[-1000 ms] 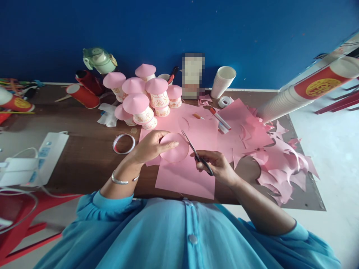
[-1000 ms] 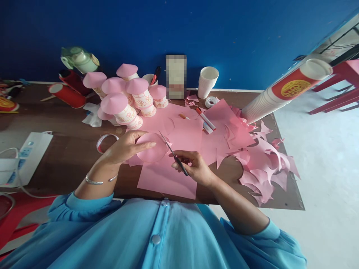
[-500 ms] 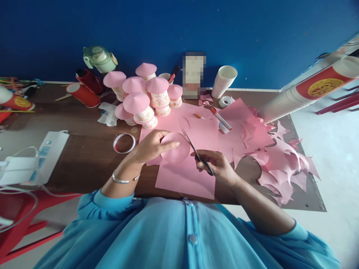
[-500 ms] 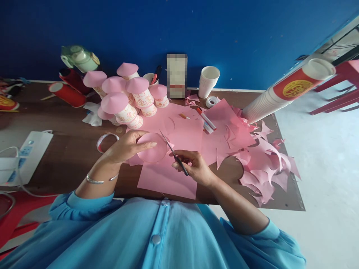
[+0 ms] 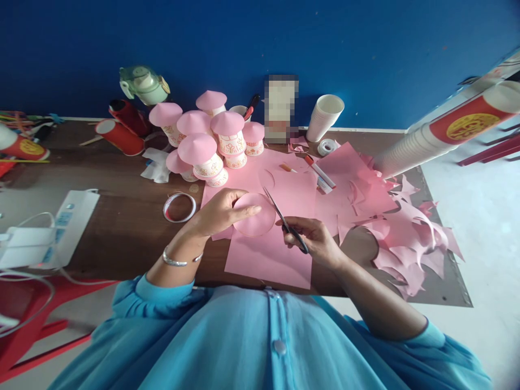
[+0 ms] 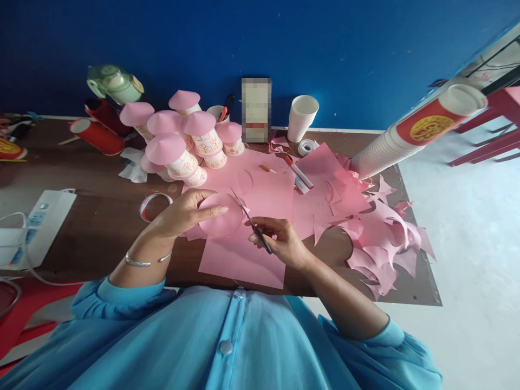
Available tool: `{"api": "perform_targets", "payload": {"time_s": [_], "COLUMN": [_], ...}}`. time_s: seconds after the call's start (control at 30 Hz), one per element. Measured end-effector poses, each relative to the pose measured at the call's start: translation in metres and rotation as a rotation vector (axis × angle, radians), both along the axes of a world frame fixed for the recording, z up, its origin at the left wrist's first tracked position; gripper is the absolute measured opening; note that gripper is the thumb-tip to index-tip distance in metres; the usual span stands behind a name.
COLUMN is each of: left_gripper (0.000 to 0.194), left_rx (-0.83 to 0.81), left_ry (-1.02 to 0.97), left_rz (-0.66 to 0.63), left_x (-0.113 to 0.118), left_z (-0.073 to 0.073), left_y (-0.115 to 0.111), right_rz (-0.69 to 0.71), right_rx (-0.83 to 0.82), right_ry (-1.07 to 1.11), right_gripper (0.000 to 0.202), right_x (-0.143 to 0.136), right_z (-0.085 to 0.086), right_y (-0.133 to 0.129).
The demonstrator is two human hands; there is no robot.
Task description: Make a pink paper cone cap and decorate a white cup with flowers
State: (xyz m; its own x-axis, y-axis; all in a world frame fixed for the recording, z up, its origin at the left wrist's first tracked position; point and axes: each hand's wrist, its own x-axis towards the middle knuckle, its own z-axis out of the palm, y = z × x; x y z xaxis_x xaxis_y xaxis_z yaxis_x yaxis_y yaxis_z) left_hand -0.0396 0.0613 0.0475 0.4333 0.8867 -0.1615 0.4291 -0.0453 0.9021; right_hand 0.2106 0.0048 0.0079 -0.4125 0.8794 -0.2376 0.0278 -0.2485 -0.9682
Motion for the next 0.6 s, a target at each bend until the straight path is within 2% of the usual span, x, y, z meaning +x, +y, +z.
{"api": "perform_targets", "payload": {"time_s": [0.6], "left_gripper": [0.044], "left_rx": [-0.025], "left_ry": [-0.004], "left_rz": [-0.02], "left_x": [-0.0009], "left_z": [0.0028], "left_y": [0.0011], "right_rz": [0.006], "right_rx": [-0.017], "right_ry": [0.007], "right_gripper": [0.05], "right_x": [0.0014], "right_z": [0.0003], "right_y": [-0.0018]}}
